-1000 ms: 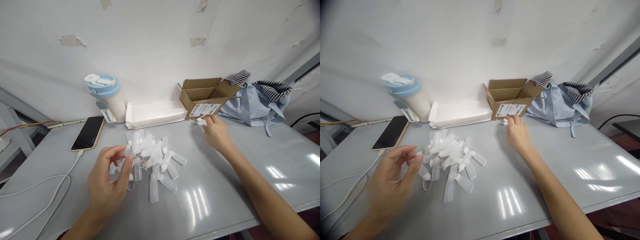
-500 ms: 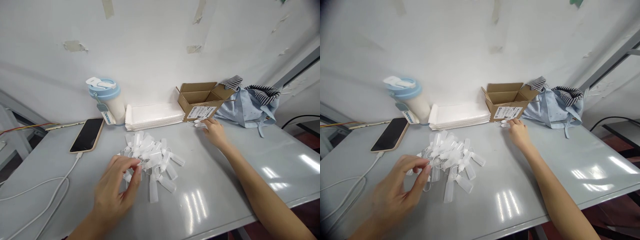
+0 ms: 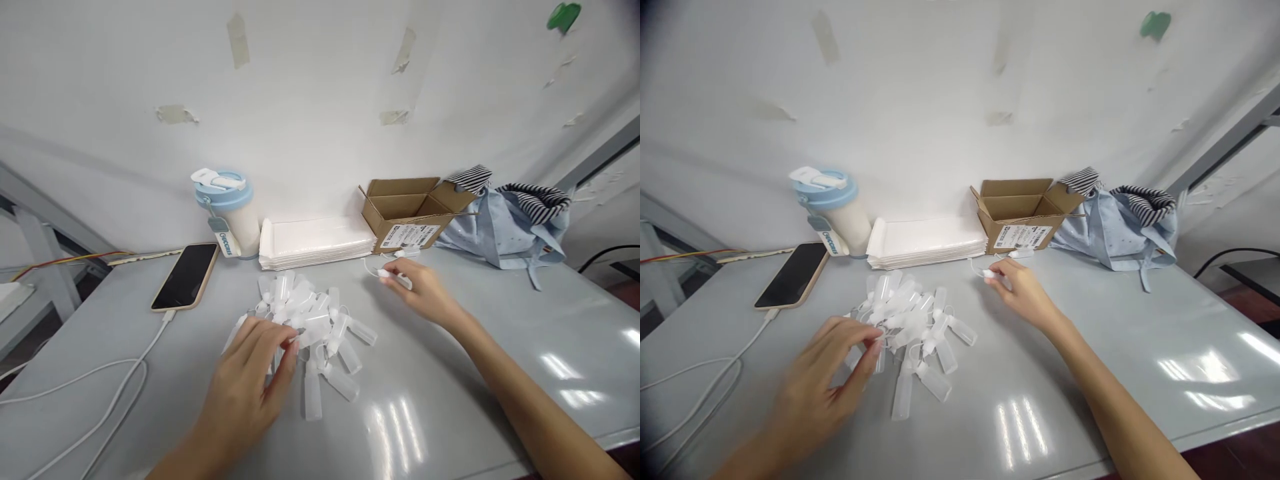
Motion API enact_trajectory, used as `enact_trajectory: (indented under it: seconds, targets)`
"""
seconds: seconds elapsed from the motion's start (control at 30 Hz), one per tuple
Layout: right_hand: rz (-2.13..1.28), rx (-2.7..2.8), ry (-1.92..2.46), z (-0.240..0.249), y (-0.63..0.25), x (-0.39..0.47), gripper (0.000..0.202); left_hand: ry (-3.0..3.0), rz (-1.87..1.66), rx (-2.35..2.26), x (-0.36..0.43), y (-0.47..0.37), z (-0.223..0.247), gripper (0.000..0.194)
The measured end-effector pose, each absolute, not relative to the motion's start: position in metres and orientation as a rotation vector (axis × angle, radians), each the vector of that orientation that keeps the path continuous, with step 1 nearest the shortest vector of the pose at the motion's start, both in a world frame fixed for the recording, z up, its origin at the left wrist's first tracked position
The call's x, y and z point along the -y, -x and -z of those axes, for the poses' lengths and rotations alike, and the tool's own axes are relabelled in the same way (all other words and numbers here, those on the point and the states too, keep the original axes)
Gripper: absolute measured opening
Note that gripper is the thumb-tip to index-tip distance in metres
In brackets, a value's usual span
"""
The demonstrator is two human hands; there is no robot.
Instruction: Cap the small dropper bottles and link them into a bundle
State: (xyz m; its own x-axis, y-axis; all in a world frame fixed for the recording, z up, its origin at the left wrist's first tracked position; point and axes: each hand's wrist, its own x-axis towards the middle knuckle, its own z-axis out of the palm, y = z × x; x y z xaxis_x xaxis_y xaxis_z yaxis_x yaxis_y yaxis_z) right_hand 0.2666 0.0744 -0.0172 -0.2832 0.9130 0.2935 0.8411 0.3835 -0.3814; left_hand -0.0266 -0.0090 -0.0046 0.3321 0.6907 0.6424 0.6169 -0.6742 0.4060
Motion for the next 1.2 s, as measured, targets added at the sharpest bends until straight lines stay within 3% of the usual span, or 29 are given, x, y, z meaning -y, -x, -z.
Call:
enact_trajectory:
  seconds: [0.17,0.3,1.2]
  targets:
    - [-0.449,2.271,1.038,0.002,-0.221,-0.033,0.014,-2.518,-1.015,-1.279,0.010,0.027,0.010,0.014]
    - [-0.412,2.362,0.854,0.006,-0.203,-0.013,0.017,-2.455,-0.987,-1.262,0.010,0.026,0.012,0.016]
    - [-0.208,2.353,0.709,0.007,-0.189,0.001,0.017,-2.596,-1.128,-0.981,0.013,0.015,0.009,0.015]
